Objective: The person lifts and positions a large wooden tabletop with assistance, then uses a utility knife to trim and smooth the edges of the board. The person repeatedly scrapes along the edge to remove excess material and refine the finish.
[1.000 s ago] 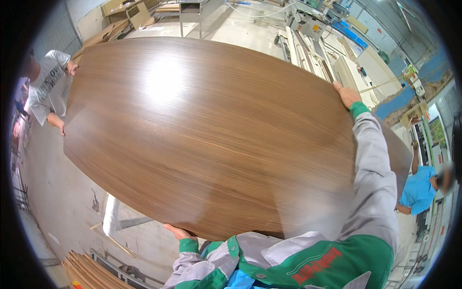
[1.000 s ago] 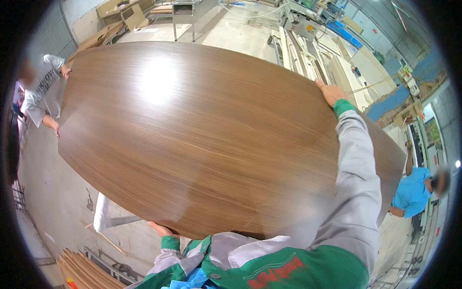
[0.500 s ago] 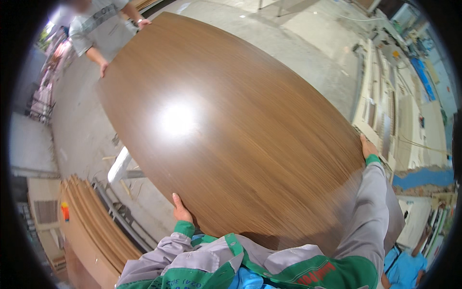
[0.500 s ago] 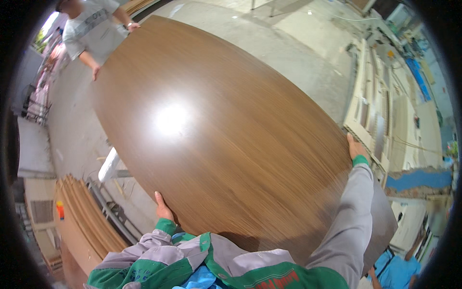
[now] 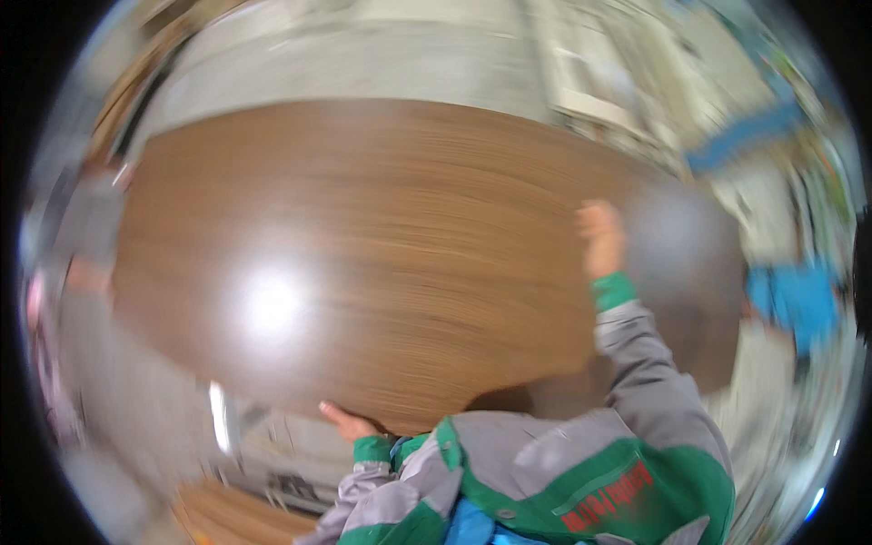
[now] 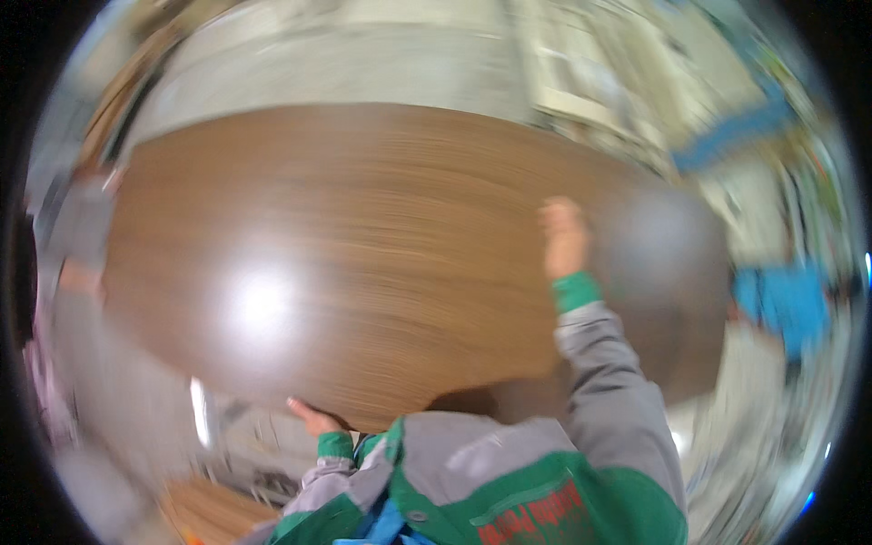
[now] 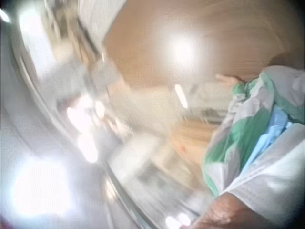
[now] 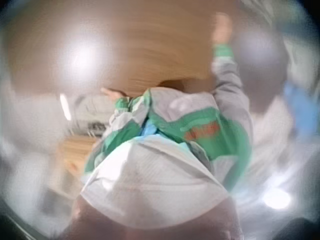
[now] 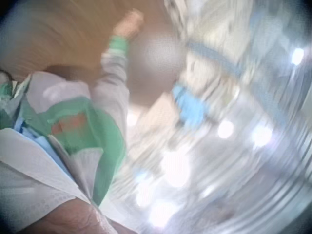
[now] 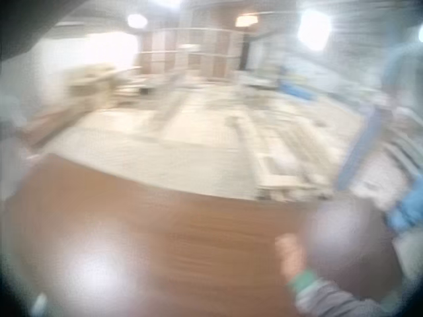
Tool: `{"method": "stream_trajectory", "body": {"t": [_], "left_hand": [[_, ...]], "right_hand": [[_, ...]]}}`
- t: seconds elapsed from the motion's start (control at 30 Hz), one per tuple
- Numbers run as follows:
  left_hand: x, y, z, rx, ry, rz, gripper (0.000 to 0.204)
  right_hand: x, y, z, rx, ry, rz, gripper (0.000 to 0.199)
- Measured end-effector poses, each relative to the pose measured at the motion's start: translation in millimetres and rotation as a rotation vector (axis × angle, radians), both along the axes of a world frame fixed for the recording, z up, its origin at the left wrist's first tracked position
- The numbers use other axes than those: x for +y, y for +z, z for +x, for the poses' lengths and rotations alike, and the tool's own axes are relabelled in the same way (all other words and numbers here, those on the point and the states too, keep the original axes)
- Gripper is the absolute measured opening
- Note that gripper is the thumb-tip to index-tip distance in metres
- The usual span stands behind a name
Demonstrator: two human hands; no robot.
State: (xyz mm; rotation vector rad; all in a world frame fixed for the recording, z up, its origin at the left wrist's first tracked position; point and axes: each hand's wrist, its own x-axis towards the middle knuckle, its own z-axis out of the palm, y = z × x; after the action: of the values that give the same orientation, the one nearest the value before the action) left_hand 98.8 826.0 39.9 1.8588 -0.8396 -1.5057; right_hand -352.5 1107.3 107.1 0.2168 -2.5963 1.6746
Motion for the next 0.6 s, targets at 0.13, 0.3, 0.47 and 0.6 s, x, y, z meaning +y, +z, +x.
{"method": "stream_trajectory", "body": {"t": [0.13,0.3,0.47,0.6], "left_hand": [[-12.3,-0.9,5.5,0.177,-0.161,0.035,0.100],[-19.7,-7.8,32.2,0.404,-0.375,0.144,0.094],[-42.2,-16.0,49.9,0.569,-0.551,0.210,0.085],[-61.5,-37.1,59.2,0.595,-0.636,0.217,0.078]], "right_hand": [[58.5,18.1,264.4,-0.725,0.040,-0.399,0.077],[109.8,-1.3,409.4,-1.257,-0.043,-0.285,0.094],[100.6,-67.7,413.5,-0.825,-0.565,-0.991,0.087],[95.3,-100.9,412.0,-0.648,-0.482,-1.127,0.071]]}}
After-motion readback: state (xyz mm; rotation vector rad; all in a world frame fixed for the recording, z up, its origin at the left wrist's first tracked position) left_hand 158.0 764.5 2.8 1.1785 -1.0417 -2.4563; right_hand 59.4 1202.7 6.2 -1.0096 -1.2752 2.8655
